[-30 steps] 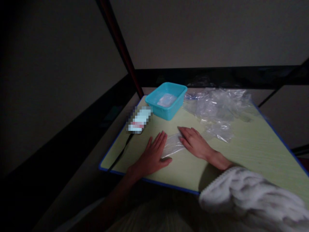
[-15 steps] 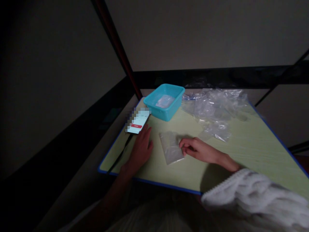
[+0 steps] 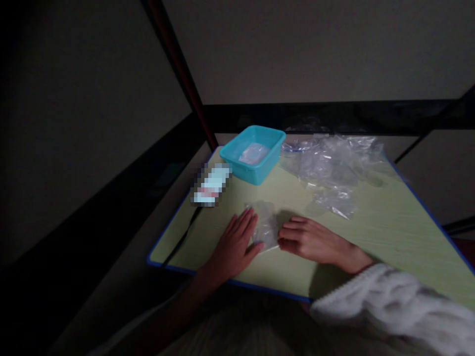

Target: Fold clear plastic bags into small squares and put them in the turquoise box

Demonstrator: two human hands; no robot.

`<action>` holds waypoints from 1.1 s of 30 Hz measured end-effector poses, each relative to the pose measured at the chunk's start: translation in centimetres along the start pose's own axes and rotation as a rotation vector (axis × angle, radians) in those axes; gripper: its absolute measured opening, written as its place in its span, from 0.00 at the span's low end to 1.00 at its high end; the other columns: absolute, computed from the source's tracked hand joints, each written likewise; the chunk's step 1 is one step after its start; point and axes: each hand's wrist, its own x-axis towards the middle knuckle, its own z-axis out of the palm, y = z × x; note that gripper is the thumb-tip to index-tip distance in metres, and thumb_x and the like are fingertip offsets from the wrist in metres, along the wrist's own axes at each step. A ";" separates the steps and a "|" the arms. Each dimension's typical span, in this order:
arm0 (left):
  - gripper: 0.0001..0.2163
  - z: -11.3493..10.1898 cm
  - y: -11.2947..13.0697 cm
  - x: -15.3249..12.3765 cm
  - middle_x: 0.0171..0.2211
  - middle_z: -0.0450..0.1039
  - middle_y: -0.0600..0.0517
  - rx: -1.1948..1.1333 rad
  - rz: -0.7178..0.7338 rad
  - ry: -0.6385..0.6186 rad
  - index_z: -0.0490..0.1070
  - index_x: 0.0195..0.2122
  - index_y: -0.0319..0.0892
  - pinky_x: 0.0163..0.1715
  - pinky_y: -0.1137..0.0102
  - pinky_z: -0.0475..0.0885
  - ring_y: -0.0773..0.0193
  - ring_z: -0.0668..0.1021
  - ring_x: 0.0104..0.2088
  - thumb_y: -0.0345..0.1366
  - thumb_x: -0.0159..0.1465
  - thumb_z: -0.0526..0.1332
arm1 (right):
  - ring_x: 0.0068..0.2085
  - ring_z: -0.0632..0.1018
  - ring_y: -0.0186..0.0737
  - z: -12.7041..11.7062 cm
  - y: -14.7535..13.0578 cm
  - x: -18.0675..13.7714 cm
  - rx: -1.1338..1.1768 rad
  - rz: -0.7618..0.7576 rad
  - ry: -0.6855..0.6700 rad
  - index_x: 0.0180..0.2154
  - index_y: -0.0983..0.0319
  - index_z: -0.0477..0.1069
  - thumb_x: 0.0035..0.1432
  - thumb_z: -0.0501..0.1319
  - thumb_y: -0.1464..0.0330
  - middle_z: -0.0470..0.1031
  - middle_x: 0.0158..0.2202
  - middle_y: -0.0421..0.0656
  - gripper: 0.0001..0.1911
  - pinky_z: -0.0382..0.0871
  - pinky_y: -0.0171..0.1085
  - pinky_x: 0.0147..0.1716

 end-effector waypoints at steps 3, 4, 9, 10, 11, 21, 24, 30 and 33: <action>0.29 0.1 0.1 0.0 0.64 0.50 0.37 0.000 0.005 0.004 0.56 0.60 0.31 0.63 0.53 0.51 0.50 0.53 0.65 0.42 0.62 0.58 | 0.31 0.71 0.38 0.6 -0.2 -0.1 -0.124 -0.037 -0.030 0.29 0.64 0.72 0.64 0.51 0.76 0.72 0.27 0.43 0.14 0.64 0.41 0.33; 0.28 0.1 0.1 0.0 0.64 0.51 0.37 -0.001 0.003 0.003 0.56 0.60 0.31 0.63 0.53 0.51 0.50 0.54 0.65 0.42 0.62 0.58 | 0.30 0.71 0.38 0.9 -0.3 -0.2 -0.148 -0.039 -0.034 0.29 0.64 0.72 0.63 0.51 0.77 0.72 0.27 0.43 0.14 0.64 0.41 0.32; 0.28 0.0 0.1 -0.1 0.64 0.51 0.36 -0.013 0.025 0.030 0.57 0.60 0.31 0.62 0.51 0.53 0.49 0.54 0.65 0.41 0.62 0.59 | 0.33 0.74 0.39 1.6 -0.5 -0.5 -0.189 -0.034 -0.036 0.31 0.63 0.72 0.63 0.52 0.77 0.73 0.29 0.43 0.13 0.68 0.41 0.36; 0.27 -0.1 0.0 -0.3 0.64 0.52 0.36 -0.019 0.049 0.045 0.57 0.59 0.31 0.62 0.52 0.54 0.49 0.55 0.65 0.40 0.62 0.59 | 0.37 0.75 0.40 1.6 -0.6 -0.6 -0.190 -0.032 -0.036 0.32 0.63 0.73 0.63 0.51 0.76 0.75 0.33 0.45 0.13 0.69 0.42 0.39; 0.26 -0.2 -0.1 -0.4 0.63 0.54 0.37 -0.027 0.076 0.062 0.58 0.59 0.32 0.62 0.52 0.55 0.49 0.56 0.64 0.39 0.62 0.58 | 0.42 0.75 0.41 1.6 -0.7 -0.6 -0.185 -0.027 -0.040 0.34 0.63 0.73 0.63 0.51 0.76 0.76 0.38 0.47 0.13 0.69 0.42 0.43; 0.17 -1.4 -0.8 -1.8 0.51 0.72 0.43 -0.180 0.218 0.125 0.66 0.51 0.37 0.55 0.59 0.66 0.56 0.72 0.52 0.36 0.61 0.57 | 0.47 0.76 0.45 2.1 -0.9 -0.1 0.077 0.166 -0.025 0.38 0.63 0.71 0.60 0.49 0.76 0.77 0.42 0.50 0.13 0.66 0.49 0.53; 0.20 -1.5 -1.0 -1.5 0.50 0.72 0.44 -0.223 0.213 0.119 0.67 0.51 0.38 0.53 0.59 0.67 0.55 0.73 0.50 0.38 0.57 0.61 | 0.41 0.77 0.44 2.0 -0.5 0.1 0.203 0.288 0.032 0.36 0.62 0.67 0.62 0.48 0.74 0.76 0.36 0.49 0.10 0.69 0.49 0.47; 0.11 -0.9 -1.2 0.0 0.41 0.78 0.48 -0.228 0.055 0.133 0.72 0.43 0.42 0.46 0.62 0.72 0.58 0.78 0.42 0.28 0.60 0.59 | 0.37 0.75 0.39 1.9 0.7 -0.1 0.532 0.404 0.058 0.39 0.62 0.64 0.63 0.54 0.65 0.73 0.36 0.46 0.07 0.70 0.39 0.36; 0.11 -0.7 -1.0 0.6 0.37 0.79 0.50 -0.283 -0.071 0.133 0.72 0.44 0.43 0.45 0.63 0.72 0.59 0.79 0.39 0.27 0.60 0.59 | 0.33 0.74 0.38 2.6 1.2 -0.4 0.582 0.475 0.079 0.40 0.61 0.65 0.61 0.57 0.62 0.73 0.35 0.44 0.09 0.68 0.36 0.30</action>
